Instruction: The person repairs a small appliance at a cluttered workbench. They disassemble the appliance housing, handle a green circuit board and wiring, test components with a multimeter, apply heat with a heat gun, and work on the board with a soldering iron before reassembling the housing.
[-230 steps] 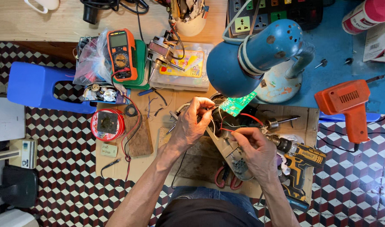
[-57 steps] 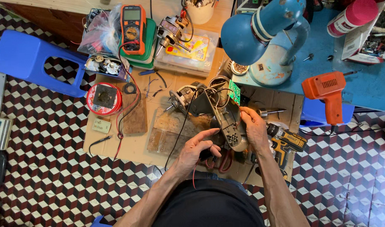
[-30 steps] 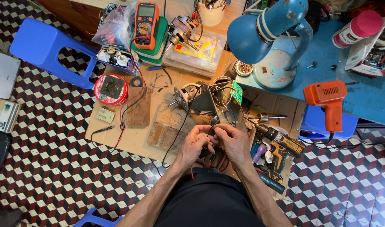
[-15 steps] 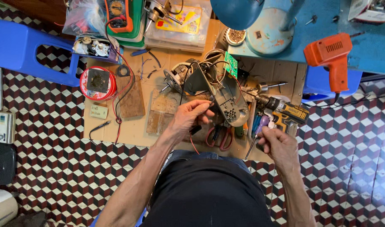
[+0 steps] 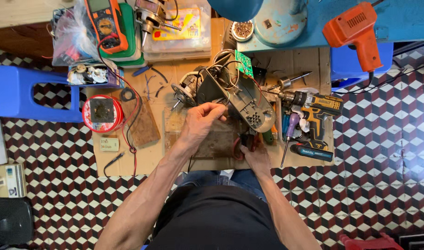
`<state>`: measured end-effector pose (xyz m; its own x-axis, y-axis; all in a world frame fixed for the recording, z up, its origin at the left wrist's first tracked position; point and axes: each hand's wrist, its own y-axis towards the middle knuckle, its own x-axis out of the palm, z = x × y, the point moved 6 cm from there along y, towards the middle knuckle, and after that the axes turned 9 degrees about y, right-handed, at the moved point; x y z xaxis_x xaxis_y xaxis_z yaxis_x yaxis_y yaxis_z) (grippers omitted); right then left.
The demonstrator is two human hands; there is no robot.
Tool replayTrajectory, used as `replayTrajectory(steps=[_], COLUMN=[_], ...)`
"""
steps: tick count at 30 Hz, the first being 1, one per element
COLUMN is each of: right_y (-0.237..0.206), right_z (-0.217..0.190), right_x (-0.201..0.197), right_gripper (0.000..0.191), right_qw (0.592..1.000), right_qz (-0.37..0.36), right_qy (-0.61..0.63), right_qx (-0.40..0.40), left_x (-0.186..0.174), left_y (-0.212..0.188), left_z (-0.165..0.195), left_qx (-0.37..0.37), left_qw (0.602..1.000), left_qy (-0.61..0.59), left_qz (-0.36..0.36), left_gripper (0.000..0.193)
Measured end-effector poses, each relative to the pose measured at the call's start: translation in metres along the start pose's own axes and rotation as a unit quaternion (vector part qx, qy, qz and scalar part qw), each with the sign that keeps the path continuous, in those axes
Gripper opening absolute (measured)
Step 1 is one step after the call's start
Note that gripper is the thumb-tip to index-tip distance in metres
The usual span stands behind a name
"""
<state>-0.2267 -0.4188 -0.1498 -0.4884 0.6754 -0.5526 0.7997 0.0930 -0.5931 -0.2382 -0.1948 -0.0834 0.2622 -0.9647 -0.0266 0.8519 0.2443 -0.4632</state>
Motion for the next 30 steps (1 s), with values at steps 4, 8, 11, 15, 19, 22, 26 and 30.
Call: replayTrajectory(steps=[4,8,11,15,19,22,26,30], right_y=[-0.012,-0.021,-0.023,-0.04,-0.095,-0.127,-0.124,-0.099], right_z=[-0.018,-0.032,-0.015,0.037,0.085,0.07,0.013,-0.086], right_x=[0.005,0.009,0.009,0.011,-0.031,-0.063,-0.081,-0.052], right_gripper=[0.103,0.078,0.051,0.041,0.034,0.047,0.044,0.043], right_qw=[0.994,0.997,0.999,0.944,0.919,0.909,0.981,0.979], right_qz=[0.048,0.05,-0.031,-0.205,-0.226,-0.192,-0.14,-0.205], right_qy=[-0.088,-0.059,0.001,0.199,0.175,0.303,-0.024,0.011], right_qx=[0.043,0.023,0.023,0.164,0.27,0.21,0.133,-0.012], left_x=[-0.002,-0.021,-0.032,-0.048,-0.064,-0.073,-0.082,-0.086], left_y=[-0.01,-0.015,-0.011,-0.009,-0.005,-0.002,-0.003,-0.007], left_z=[0.007,0.011,0.013,0.009,0.015,0.028,0.04,0.062], left_qx=[0.012,0.005,0.022,0.009,-0.003,0.041,0.041,0.082], left_qw=[1.0,1.0,0.999,0.998,0.999,0.998,0.998,0.995], left_qy=[-0.003,-0.005,-0.033,-0.063,-0.045,-0.041,-0.001,-0.021], left_qz=[-0.018,-0.018,-0.019,-0.012,0.017,0.022,0.041,0.044], left_gripper=[0.03,0.03,0.028,0.025,0.023,0.023,0.023,0.024])
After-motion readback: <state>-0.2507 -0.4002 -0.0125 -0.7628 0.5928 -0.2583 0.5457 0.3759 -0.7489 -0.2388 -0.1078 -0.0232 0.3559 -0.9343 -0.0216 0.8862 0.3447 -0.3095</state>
